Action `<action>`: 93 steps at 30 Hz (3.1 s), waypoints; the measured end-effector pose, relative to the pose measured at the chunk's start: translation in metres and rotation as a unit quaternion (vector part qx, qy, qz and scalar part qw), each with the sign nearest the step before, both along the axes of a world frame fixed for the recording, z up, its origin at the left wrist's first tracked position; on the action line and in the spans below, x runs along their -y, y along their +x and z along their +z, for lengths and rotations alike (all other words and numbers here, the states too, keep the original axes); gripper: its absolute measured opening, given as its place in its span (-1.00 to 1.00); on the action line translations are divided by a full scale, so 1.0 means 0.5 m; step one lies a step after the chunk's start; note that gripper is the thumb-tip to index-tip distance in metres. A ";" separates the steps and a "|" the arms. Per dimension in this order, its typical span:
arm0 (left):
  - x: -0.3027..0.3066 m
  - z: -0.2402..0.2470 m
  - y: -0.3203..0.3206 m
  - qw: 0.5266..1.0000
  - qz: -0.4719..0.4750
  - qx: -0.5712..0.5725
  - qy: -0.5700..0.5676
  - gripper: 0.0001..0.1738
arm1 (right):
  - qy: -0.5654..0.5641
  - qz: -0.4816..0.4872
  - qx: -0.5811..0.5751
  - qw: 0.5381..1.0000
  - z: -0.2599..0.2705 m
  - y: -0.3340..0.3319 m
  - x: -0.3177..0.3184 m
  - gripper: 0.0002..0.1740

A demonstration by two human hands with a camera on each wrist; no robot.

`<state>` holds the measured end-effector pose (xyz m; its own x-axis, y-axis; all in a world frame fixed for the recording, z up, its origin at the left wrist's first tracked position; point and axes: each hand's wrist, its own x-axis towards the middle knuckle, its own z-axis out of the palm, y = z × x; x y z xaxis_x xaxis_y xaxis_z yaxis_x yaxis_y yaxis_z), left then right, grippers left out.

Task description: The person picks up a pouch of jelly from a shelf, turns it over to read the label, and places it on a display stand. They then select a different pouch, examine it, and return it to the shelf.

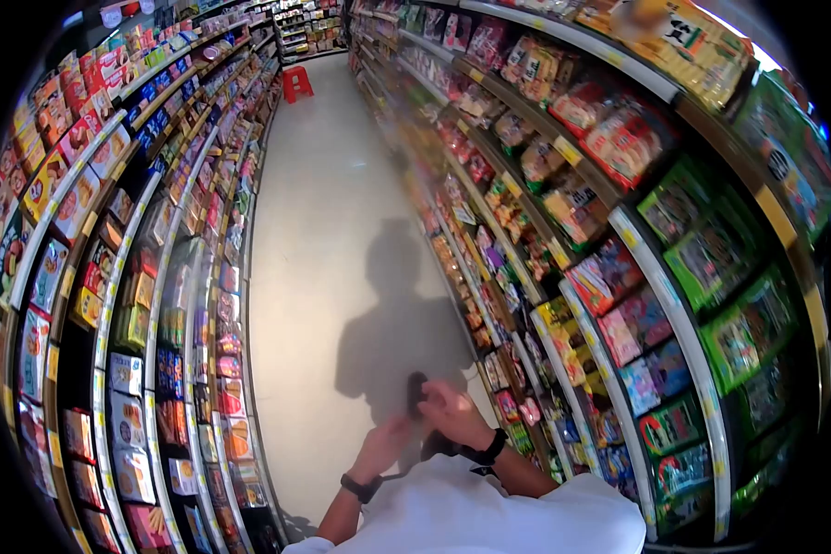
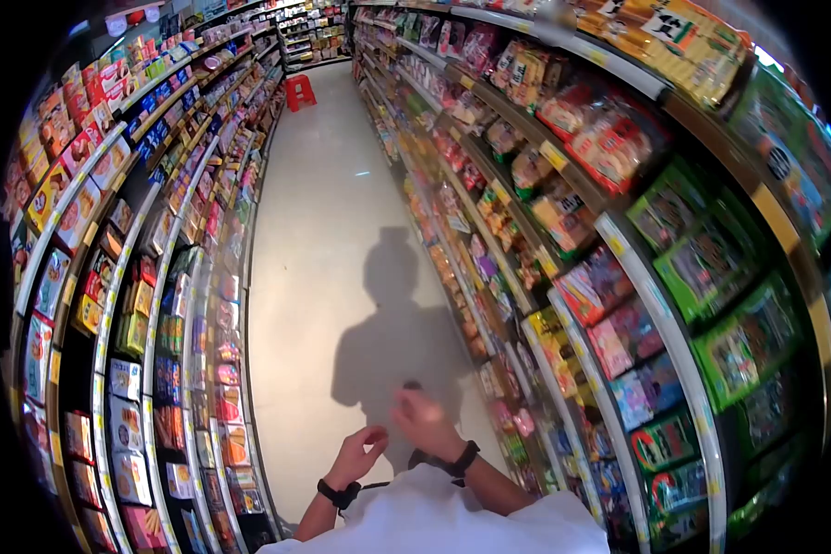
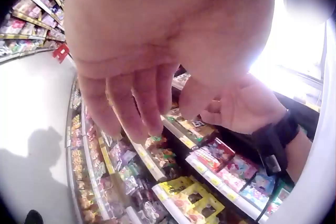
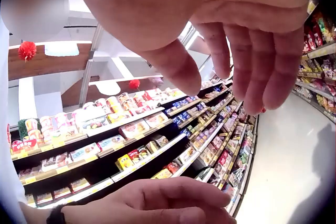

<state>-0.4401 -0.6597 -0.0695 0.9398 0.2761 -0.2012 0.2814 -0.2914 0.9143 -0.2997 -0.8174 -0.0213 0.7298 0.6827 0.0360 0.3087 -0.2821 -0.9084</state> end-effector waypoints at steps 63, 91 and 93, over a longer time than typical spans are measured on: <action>-1.860 0.064 1.946 0.983 0.050 -0.028 0.175 -0.57 | 0.079 0.026 0.009 0.996 0.085 2.120 -1.885 -0.61; -2.667 0.008 2.941 0.967 -0.116 0.016 0.226 -0.58 | 0.174 -0.352 0.013 0.920 0.103 2.896 -2.356 -0.60; -2.684 0.003 3.002 0.966 -0.127 0.018 0.222 -0.57 | 0.151 -0.383 0.041 0.911 0.103 2.962 -2.348 -0.59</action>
